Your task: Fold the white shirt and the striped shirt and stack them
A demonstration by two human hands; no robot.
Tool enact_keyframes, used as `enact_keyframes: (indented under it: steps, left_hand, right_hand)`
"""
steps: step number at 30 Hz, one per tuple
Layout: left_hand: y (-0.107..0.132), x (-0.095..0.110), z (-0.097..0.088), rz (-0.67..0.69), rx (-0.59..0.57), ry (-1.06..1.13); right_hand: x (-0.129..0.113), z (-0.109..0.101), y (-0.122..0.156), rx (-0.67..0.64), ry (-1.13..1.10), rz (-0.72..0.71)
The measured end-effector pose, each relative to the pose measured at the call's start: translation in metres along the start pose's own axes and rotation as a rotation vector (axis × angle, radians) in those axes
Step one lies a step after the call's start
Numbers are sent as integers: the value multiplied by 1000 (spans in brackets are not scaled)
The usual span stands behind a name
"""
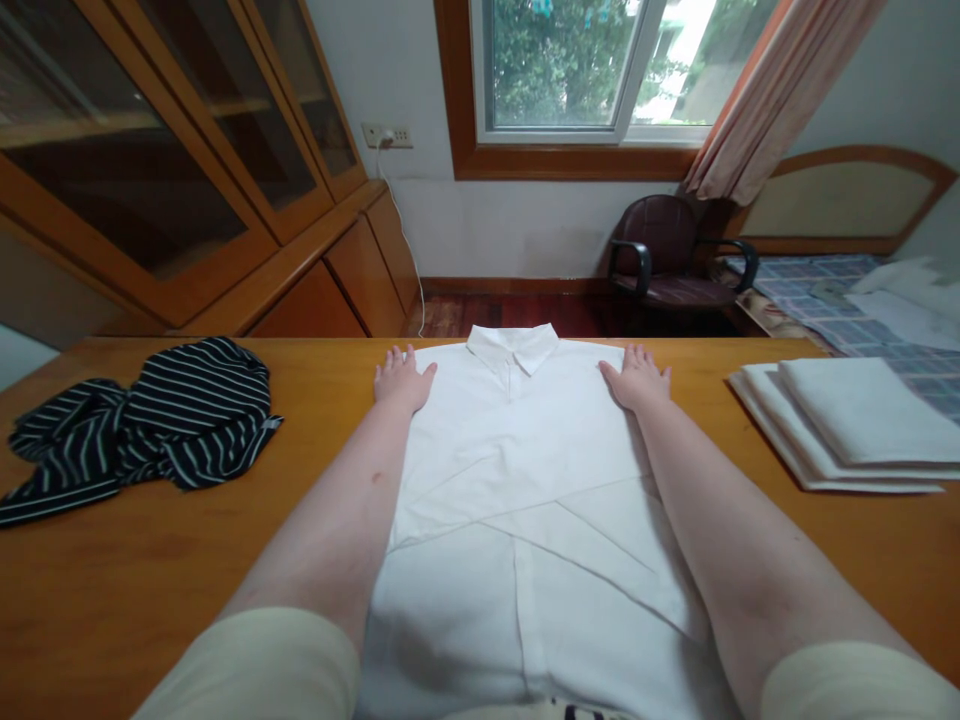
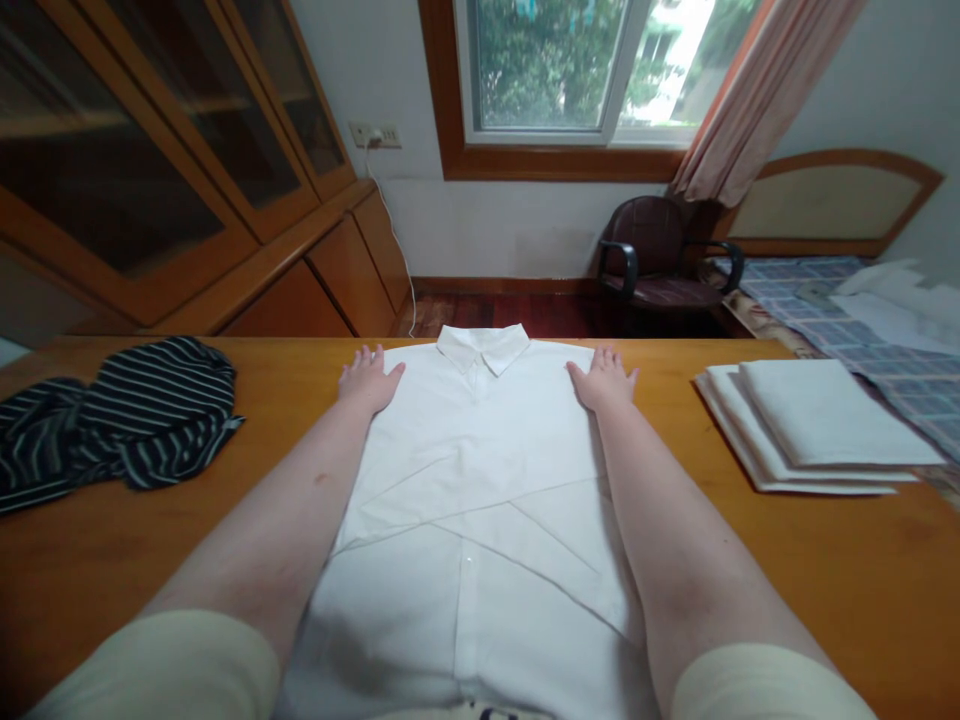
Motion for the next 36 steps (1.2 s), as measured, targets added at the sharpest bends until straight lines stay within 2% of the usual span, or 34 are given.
enact_keyframes:
  steps: [4,6,11,16,18,20,23,26,31,36]
  left_hand:
    - [5,-16,-7,-143,121,139]
    - [4,-26,-11,-170,150,235]
    - [-10,-38,-19,20,205,557]
    - [-23,-41,-15,126,240,869]
    - [-24,-45,-14,77,229,847]
    - [-23,-52,-16,-9,215,696]
    - [-20,-59,-22,-98,179,431]
    - [-18,-60,-25,-117,150,334]
    - [-16,-52,-27,-32,186,451]
    - [-14,-51,-28,27,272,693]
  right_hand:
    - [17,-7,-1,140,-119,174]
    - [23,-11,-2,206,-159,193]
    - [26,-16,-7,218,-308,50]
    - [37,-21,-8,284,-580,27]
    - [43,-22,-8,299,-657,48]
    - [48,-24,-9,290,-685,88]
    - [50,-27,-8,251,-641,138]
    - [46,-28,-9,164,-576,166]
    - [42,-25,-12,56,-558,165]
    - [44,-22,-10,70,-766,111]
Point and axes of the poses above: each hand's wrist, its own y-axis away from the middle knuckle, its own z-axis out of the palm, x = y × z, the point moved 6 cm from there along -y, towards the middle knuckle, and after that the axes turned 11 degrees about -x, right-handed, at the moved point
